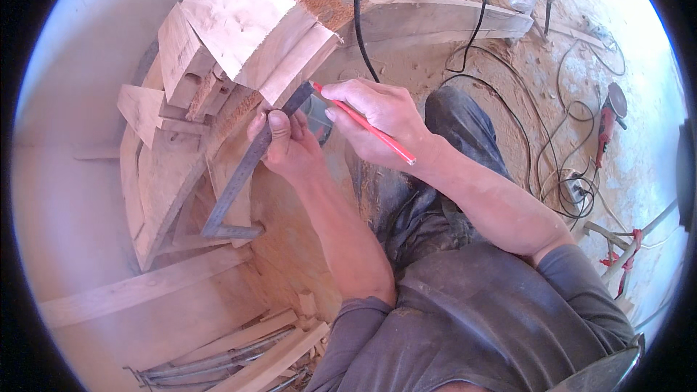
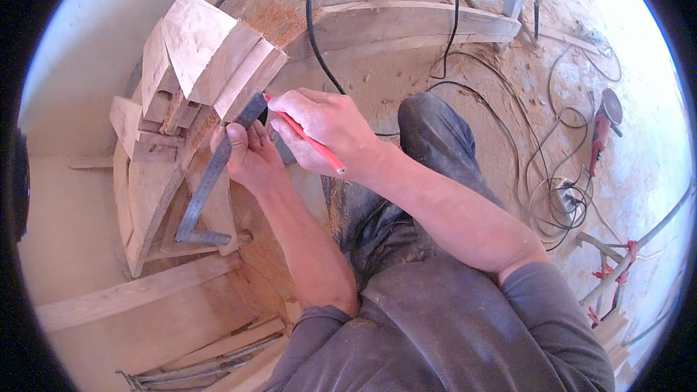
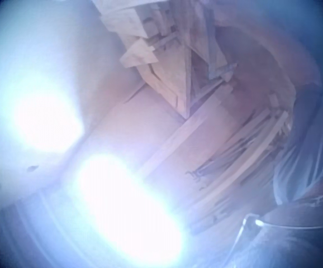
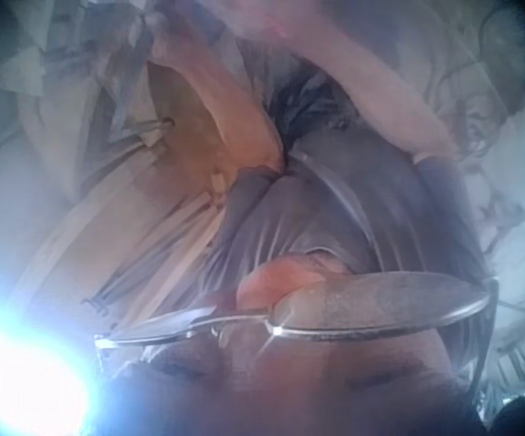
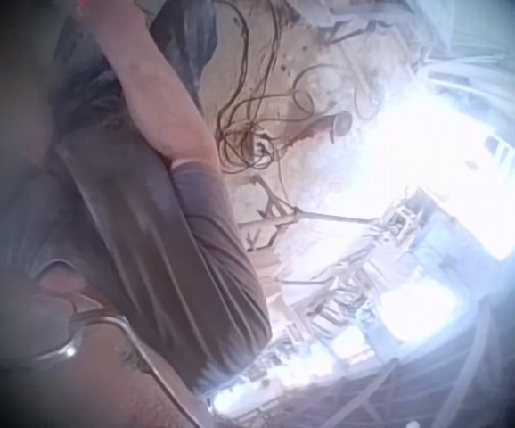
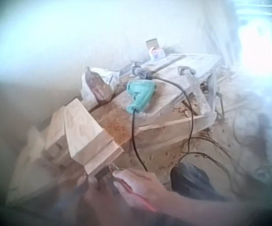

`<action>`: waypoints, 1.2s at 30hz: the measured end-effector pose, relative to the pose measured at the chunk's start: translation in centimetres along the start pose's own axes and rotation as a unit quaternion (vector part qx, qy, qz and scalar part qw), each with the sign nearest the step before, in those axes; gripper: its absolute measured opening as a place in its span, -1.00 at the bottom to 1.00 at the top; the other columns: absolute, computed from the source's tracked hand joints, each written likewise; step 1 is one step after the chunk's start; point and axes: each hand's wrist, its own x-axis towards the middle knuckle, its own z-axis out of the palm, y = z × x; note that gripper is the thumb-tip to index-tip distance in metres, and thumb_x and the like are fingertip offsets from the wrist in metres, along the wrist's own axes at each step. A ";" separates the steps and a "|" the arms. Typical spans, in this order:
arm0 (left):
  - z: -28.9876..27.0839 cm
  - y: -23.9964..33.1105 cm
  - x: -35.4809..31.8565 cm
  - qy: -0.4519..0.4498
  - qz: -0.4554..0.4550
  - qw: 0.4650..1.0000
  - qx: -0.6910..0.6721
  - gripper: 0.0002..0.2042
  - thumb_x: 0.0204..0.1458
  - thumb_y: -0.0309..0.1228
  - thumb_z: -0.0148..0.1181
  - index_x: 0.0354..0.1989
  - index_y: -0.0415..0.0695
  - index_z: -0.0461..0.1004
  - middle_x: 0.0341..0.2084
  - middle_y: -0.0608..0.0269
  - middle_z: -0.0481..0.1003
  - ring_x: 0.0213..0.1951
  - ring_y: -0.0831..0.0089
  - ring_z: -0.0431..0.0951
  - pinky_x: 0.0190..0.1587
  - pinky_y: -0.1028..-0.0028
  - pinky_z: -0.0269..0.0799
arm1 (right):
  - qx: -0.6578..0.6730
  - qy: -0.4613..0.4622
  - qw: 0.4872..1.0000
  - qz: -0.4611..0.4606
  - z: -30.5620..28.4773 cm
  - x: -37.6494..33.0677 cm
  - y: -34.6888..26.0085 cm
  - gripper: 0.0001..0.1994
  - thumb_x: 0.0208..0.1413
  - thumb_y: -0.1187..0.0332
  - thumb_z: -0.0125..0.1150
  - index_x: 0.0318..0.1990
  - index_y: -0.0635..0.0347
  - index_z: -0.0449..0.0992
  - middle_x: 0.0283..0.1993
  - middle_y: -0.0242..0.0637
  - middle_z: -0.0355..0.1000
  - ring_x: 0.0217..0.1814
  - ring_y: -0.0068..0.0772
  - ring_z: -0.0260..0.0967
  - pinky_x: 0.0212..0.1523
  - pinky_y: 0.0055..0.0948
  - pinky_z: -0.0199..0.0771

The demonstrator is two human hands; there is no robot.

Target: The person drills holes into wooden planks using a corded drill. They measure and mark the wood with a square and pencil before drilling multiple holes in sequence.

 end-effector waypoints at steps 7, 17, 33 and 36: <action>2.1 1.2 0.8 0.011 0.015 1.000 0.005 -0.88 0.21 -0.45 0.26 -0.35 -0.17 0.47 -0.44 0.32 0.38 -0.60 0.63 0.20 -0.54 0.57 0.17 | 0.024 0.033 0.999 -0.015 0.0 0.8 -0.9 -0.78 0.08 0.55 0.30 -0.11 0.25 0.50 -0.31 -0.11 0.53 -0.35 -0.04 0.54 -0.36 -0.25 0.56; 2.8 1.4 0.9 0.053 0.032 0.998 -0.007 -0.88 0.15 -0.49 0.31 -0.22 -0.23 0.51 -0.39 0.31 0.45 -0.60 0.67 0.22 -0.52 0.62 0.19 | 0.020 0.037 0.999 -0.019 0.2 0.9 -0.5 -0.77 0.07 0.57 0.32 -0.09 0.27 0.52 -0.29 -0.10 0.56 -0.33 -0.08 0.57 -0.33 -0.29 0.58; -1.3 4.0 -4.0 0.103 -0.049 0.993 0.042 -0.81 0.19 -0.50 0.25 -0.04 -0.11 0.47 -0.16 0.03 0.55 -0.62 0.65 0.25 -0.52 0.56 0.27 | -0.018 -0.073 0.990 0.115 -0.7 -4.3 -0.7 -0.84 0.09 0.52 0.33 -0.16 0.23 0.55 -0.35 -0.10 0.52 -0.34 -0.05 0.55 -0.33 -0.27 0.53; 1.0 6.5 -1.7 0.039 0.023 0.999 -0.018 -0.74 0.24 -0.53 0.19 0.07 -0.01 0.44 -0.13 0.00 0.54 -0.63 0.67 0.23 -0.54 0.60 0.21 | -0.015 -0.058 0.996 0.059 -1.7 -3.7 -2.8 -0.81 0.01 0.59 0.39 -0.20 0.26 0.58 -0.44 -0.15 0.50 -0.45 -0.21 0.54 -0.44 -0.36 0.49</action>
